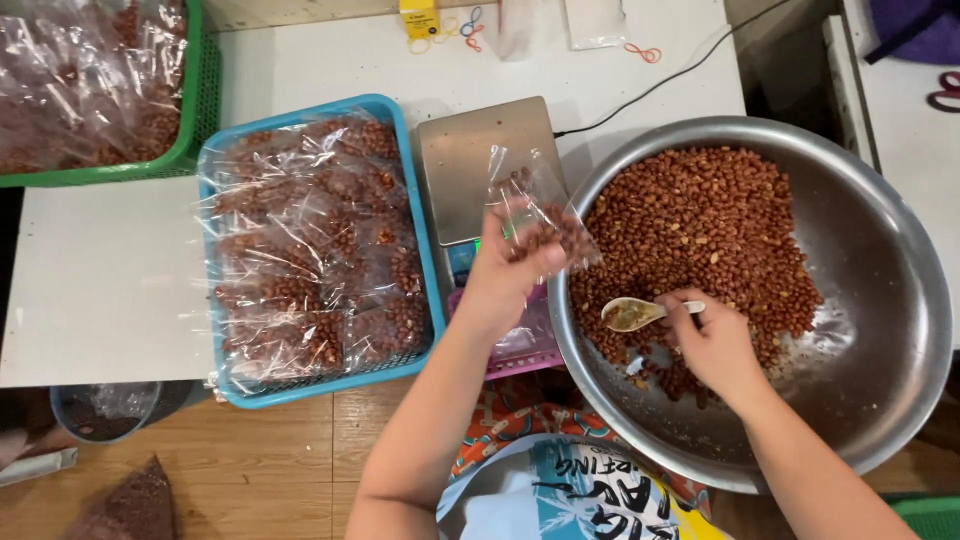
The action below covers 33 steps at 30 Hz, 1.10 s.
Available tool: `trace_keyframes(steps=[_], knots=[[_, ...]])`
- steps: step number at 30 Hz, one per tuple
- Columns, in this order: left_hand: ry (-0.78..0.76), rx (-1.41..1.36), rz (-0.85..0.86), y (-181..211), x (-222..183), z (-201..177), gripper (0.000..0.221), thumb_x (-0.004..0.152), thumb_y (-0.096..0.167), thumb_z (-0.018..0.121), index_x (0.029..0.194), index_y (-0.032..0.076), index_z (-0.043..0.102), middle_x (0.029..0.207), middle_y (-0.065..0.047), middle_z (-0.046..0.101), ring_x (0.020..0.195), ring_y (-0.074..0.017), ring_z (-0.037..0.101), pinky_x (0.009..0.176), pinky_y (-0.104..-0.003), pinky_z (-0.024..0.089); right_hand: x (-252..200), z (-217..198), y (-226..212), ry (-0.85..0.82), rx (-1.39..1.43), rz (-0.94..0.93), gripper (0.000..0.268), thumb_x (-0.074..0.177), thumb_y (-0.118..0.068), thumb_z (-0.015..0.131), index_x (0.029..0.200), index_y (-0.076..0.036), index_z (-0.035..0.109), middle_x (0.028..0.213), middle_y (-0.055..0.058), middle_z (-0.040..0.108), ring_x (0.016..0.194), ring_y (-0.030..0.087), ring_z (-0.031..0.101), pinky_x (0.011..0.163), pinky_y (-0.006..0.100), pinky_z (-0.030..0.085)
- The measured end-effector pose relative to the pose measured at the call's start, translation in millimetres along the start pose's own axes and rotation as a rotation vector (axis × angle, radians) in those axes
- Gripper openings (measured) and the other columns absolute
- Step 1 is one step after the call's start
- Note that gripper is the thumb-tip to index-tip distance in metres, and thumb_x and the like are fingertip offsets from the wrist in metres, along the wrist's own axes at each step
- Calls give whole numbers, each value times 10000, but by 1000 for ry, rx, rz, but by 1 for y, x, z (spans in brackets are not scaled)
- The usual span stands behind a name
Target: Packaging roasted peanuts into small plastic bags, weighing them on a digital scale, and organizing them into a tray.
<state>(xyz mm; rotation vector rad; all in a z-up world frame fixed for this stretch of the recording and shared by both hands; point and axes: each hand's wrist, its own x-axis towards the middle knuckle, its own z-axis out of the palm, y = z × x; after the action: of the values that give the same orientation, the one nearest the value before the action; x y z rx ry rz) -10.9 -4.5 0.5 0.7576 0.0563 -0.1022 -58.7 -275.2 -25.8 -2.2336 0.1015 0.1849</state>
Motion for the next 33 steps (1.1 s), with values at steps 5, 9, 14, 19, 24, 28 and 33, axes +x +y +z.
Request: trace_keyframes(steps=[5, 9, 14, 19, 24, 28, 33], knots=[[-5, 436, -133, 12, -22, 18, 644, 800, -71, 768, 1371, 115, 538, 1180, -157, 742, 1044, -236, 741, 941, -364, 629, -2, -26, 7, 47, 218, 66, 203, 1083, -108, 571, 1174, -21, 730, 858, 186, 730, 719, 234, 686, 666, 341, 576], [-83, 909, -390, 29, -35, 61, 896, 811, -58, 702, 1572, 137, 271, 1443, -250, 551, 1245, -328, 659, 1085, -391, 562, -21, -61, -27, 204, 335, -90, 177, 1087, 24, 548, 1217, 62, 662, 961, 159, 688, 804, 199, 657, 709, 268, 551], [-359, 1008, -307, -13, -43, 51, 718, 820, -37, 694, 1472, 94, 422, 1297, -199, 682, 1187, -338, 696, 1027, -418, 590, -33, -77, -55, 240, 245, -386, 153, 1043, 40, 577, 1171, 76, 652, 1025, 164, 675, 714, 152, 564, 656, 228, 445], [-422, 871, -208, -32, -43, 45, 754, 770, -37, 729, 1461, 76, 452, 1268, -128, 696, 1135, -241, 711, 960, -335, 573, -39, -77, -56, 198, -212, -644, 294, 833, 47, 772, 1113, -42, 774, 1060, 123, 691, 802, 173, 616, 726, 271, 489], [-105, 626, -347, -11, -7, 28, 250, 1017, 238, 588, 1163, 91, 728, 1022, -88, 781, 911, -169, 762, 878, -319, 657, -42, -72, -54, 355, -37, -595, 173, 957, 210, 706, 1114, 141, 682, 1109, 249, 656, 924, 282, 654, 844, 334, 529], [175, 864, 64, 5, 87, -40, 352, 953, 316, 600, 824, 34, 766, 1013, -128, 737, 682, -161, 691, 633, -305, 597, -22, -56, -26, 259, -3, -556, 144, 953, 52, 684, 1089, 60, 730, 1048, 184, 707, 630, 129, 505, 544, 221, 347], [340, 1448, 79, 11, 150, -89, 417, 794, 336, 770, 1112, 67, 772, 1257, -175, 621, 1099, -312, 632, 985, -376, 516, -8, -20, -14, 37, -409, -185, 281, 944, -197, 671, 1182, -78, 757, 912, 109, 801, 401, 144, 556, 337, 261, 434]])
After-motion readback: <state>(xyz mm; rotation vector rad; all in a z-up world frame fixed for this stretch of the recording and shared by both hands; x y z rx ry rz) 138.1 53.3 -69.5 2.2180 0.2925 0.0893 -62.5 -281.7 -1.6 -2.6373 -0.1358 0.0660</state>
